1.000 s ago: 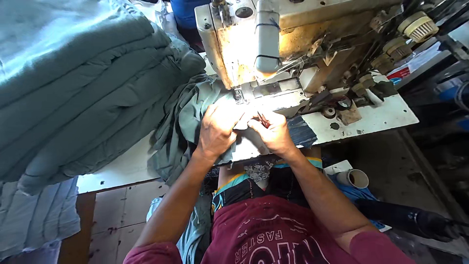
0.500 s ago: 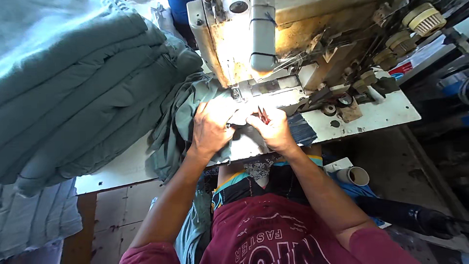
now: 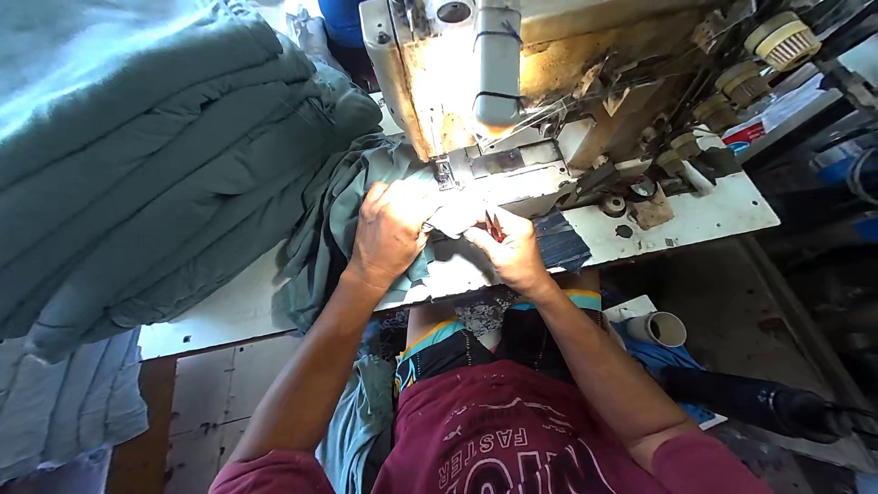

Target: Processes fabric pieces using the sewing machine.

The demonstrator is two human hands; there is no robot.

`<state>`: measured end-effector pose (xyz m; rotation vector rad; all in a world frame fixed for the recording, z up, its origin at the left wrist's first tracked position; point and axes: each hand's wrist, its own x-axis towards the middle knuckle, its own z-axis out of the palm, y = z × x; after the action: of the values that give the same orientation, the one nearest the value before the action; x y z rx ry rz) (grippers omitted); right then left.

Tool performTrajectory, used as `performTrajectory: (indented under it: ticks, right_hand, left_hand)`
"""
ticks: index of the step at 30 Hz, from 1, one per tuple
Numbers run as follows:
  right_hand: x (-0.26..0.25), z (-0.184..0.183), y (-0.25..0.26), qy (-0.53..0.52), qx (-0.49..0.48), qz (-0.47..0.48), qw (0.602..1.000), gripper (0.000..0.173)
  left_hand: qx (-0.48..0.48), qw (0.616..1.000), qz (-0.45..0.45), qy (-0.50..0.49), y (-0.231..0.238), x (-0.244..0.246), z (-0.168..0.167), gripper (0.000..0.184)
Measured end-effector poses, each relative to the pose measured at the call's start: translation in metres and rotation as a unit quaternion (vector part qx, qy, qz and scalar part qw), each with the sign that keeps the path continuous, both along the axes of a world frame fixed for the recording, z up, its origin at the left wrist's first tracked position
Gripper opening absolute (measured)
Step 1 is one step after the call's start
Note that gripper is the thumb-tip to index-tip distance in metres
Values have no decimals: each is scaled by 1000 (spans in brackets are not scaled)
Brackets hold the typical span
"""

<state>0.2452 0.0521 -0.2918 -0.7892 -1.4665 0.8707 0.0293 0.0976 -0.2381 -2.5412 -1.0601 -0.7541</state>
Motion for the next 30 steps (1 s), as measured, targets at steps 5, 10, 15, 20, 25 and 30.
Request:
performTrajectory:
  ticks: [5, 10, 15, 20, 25, 30]
  right_hand:
    - [0, 2, -1, -2, -3, -2, 1000, 18]
    - [-5, 7, 8, -16, 7, -20, 1000, 16]
    - [-14, 6, 13, -53, 4, -73, 996, 14]
    - [-15, 3, 11, -71, 1, -86, 994, 16]
    - [-13, 3, 9, -126, 17, -105, 986, 18]
    - [1, 24, 10, -196, 21, -15, 980, 20]
  left_hand:
    - [-21, 999, -14, 29, -2, -5, 7, 27]
    - [-26, 999, -13, 36, 9, -10, 8, 30]
    - [-50, 998, -17, 16, 13, -7, 14, 24]
    - [-123, 987, -87, 62, 1, -12, 34, 42]
    - [-130, 983, 48, 123, 6, -70, 75, 59]
    - [-155, 985, -76, -22, -36, -79, 105, 38]
